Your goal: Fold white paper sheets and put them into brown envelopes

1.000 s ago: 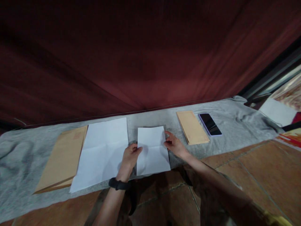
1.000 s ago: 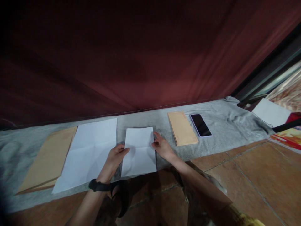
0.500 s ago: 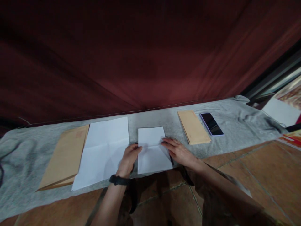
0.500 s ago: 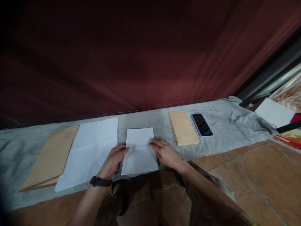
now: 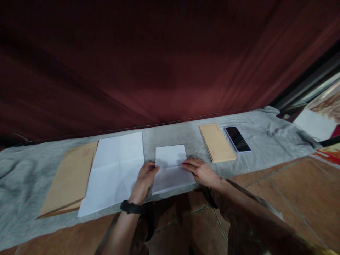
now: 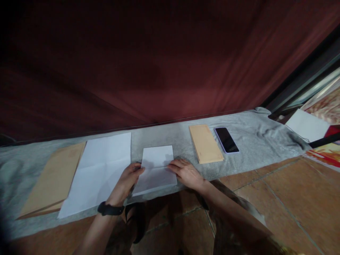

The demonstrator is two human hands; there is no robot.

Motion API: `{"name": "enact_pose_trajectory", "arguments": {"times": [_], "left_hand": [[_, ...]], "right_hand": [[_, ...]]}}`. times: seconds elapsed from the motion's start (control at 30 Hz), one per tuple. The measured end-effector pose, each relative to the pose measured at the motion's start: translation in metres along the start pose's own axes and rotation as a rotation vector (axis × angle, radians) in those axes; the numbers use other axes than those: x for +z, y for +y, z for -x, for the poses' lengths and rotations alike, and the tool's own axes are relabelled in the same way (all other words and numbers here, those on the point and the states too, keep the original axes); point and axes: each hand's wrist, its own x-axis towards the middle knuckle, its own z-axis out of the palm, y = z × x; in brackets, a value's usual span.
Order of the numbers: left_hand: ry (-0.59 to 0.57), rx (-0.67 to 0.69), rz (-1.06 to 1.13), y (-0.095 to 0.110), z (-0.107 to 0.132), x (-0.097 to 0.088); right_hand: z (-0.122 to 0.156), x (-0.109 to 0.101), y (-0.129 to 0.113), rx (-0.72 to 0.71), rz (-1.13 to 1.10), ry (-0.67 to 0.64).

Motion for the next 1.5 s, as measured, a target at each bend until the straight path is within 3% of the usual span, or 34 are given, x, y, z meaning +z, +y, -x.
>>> {"name": "enact_pose_trajectory", "arguments": {"times": [0.1, 0.2, 0.3, 0.4, 0.67, 0.8, 1.13, 1.5], "left_hand": [[0.040, 0.123, -0.110, -0.002, -0.002, -0.005], [0.036, 0.397, -0.288, -0.002, 0.001, -0.013], [-0.112, 0.611, -0.437, -0.002, 0.007, -0.021], [-0.240, 0.667, -0.525, -0.004, 0.011, -0.025], [-0.145, 0.684, -0.554, -0.009, -0.002, -0.016], [-0.054, 0.592, -0.530, -0.010, -0.006, -0.010], [0.021, 0.419, -0.741, -0.002, -0.007, -0.003], [0.097, 0.278, -0.944, 0.017, 0.012, 0.007]], "right_hand": [[0.000, 0.001, 0.001, 0.019, -0.063, 0.010], [0.000, 0.002, 0.003, 0.065, -0.123, 0.063], [-0.001, 0.002, 0.006, 0.082, -0.143, 0.071], [-0.004, 0.004, 0.007, 0.131, -0.120, 0.082], [-0.012, 0.010, 0.008, 0.235, -0.211, 0.188], [-0.017, 0.015, 0.010, 0.300, -0.251, 0.222], [-0.018, 0.024, 0.003, 0.441, 0.019, 0.242], [-0.022, 0.028, -0.016, 0.561, 0.197, 0.230]]}}
